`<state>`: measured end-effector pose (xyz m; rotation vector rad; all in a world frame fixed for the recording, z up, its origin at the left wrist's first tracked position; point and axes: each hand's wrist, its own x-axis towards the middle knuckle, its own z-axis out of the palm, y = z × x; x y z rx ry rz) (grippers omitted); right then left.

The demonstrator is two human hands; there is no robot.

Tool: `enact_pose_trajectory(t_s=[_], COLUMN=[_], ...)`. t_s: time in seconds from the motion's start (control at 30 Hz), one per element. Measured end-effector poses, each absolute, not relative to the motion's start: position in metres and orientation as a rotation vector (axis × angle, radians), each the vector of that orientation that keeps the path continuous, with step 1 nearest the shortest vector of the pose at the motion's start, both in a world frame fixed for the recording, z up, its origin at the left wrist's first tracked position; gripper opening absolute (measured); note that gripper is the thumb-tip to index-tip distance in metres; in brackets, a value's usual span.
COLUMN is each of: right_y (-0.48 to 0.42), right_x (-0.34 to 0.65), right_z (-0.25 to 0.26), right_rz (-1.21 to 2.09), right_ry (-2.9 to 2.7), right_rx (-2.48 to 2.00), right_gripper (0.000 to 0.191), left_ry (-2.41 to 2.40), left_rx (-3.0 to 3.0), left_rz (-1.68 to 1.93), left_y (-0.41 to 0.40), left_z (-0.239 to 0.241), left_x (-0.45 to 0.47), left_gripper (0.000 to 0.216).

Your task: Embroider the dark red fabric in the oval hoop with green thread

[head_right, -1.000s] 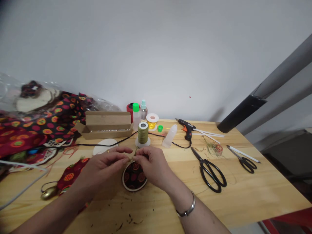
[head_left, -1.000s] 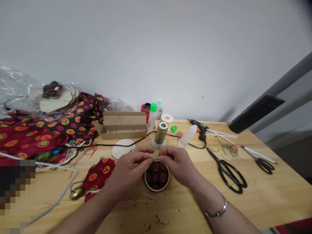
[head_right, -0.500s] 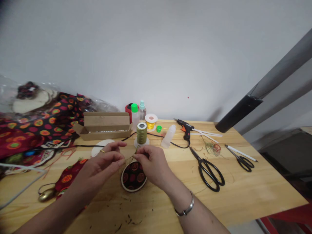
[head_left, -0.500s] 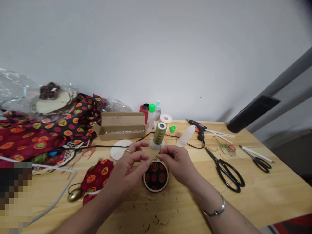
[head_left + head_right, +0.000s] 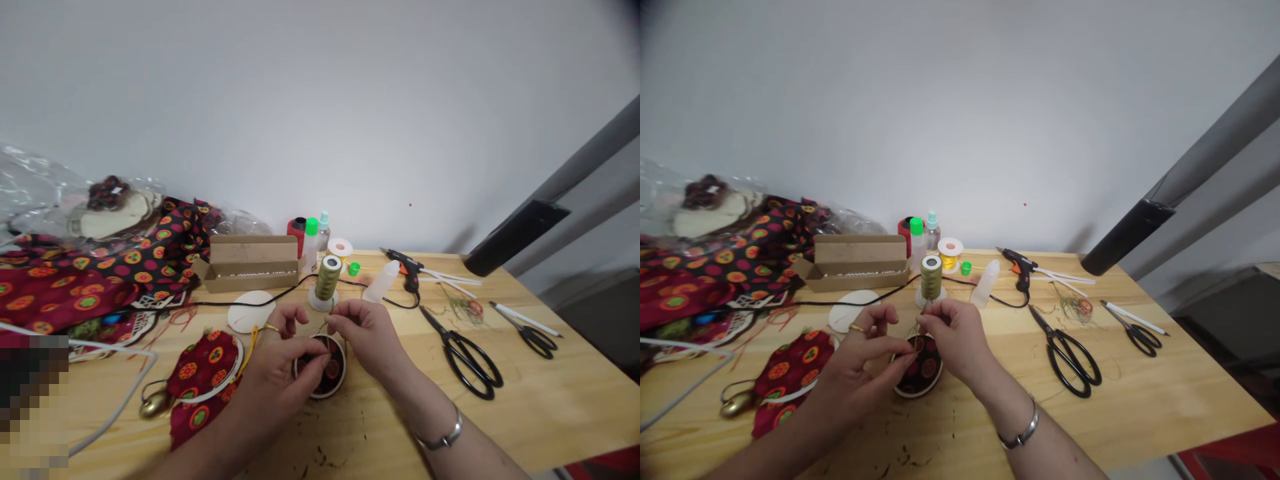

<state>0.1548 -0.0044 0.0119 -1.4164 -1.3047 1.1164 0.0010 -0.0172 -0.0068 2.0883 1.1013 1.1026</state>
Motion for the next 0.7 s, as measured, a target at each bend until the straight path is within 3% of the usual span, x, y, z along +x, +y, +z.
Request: enact_pose_trajectory(t_s=[0.7], right_y=[-0.0075], right_x=[0.1505], right_z=[0.009], right_rz=[1.622], right_ry=[-0.895], right_rx=[-1.152], right_gripper=[0.022], left_ry=[1.15], left_rx=[2.296], left_rz=[0.804], left_y=[-0.0149], left_z=[-0.0167], left_x=[0.0037], left_gripper=[0.023])
